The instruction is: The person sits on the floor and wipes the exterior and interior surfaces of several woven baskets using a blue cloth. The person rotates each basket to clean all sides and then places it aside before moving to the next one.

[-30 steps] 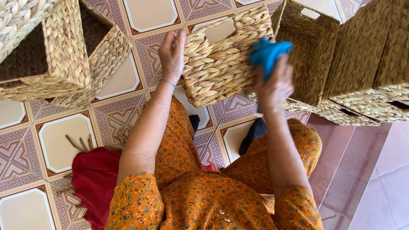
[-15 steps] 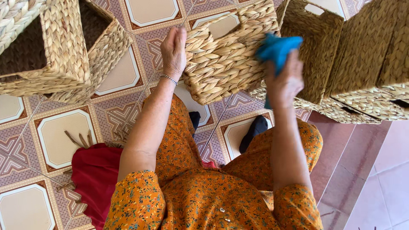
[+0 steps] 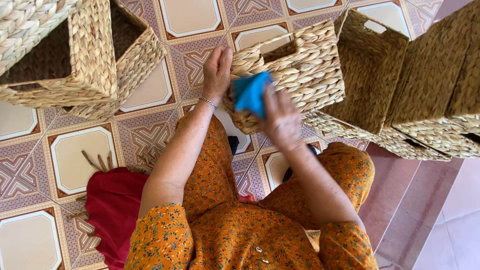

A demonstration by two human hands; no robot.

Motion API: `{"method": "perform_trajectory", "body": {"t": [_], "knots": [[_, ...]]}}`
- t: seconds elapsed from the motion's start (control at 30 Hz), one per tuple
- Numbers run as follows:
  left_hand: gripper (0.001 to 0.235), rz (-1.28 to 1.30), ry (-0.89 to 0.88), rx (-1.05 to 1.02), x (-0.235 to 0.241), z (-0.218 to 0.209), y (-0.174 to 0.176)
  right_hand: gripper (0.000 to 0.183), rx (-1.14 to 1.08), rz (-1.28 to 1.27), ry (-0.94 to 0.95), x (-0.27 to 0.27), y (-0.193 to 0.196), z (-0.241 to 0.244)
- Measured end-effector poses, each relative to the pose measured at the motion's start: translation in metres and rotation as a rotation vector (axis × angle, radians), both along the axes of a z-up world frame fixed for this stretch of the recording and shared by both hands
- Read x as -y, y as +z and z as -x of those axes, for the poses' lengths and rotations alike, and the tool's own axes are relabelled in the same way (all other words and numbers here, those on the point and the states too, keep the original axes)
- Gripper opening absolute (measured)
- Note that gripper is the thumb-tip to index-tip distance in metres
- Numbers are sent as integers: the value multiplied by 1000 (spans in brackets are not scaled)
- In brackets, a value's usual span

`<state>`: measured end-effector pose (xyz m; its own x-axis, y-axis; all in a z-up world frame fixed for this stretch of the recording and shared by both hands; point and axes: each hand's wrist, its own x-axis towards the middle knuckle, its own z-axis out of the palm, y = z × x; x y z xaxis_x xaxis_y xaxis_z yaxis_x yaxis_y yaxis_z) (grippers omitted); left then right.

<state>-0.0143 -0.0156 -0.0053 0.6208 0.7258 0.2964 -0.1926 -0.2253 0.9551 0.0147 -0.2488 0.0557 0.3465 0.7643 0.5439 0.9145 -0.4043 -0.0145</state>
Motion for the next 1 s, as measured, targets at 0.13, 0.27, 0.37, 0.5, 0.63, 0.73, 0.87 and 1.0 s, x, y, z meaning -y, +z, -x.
{"method": "perform_trajectory", "body": {"t": [0.13,0.27,0.37,0.5,0.63,0.73,0.87,1.0], "knots": [[41,23,-97,-96,-6,2,-1,65,-66,-99,-325,40,14,-84],[45,62,-219,4,-7,1,-11,70,23,-203,-485,52,29,-106],[66,172,-127,-204,-6,-9,-16,64,-191,-313,-275,25,31,-69],[67,198,-152,-198,-5,-9,-21,73,-67,-3,104,-21,18,4],[63,158,-188,-136,-5,2,-26,76,-13,-52,-3,-29,16,-12],[66,59,-167,-215,-10,-1,-27,69,72,-93,-260,-9,21,-75],[69,-54,-143,-207,-7,1,-31,73,-71,-201,-678,40,27,-146],[57,-100,-184,-219,-12,-7,-21,67,49,-263,-443,39,23,-125]]}}
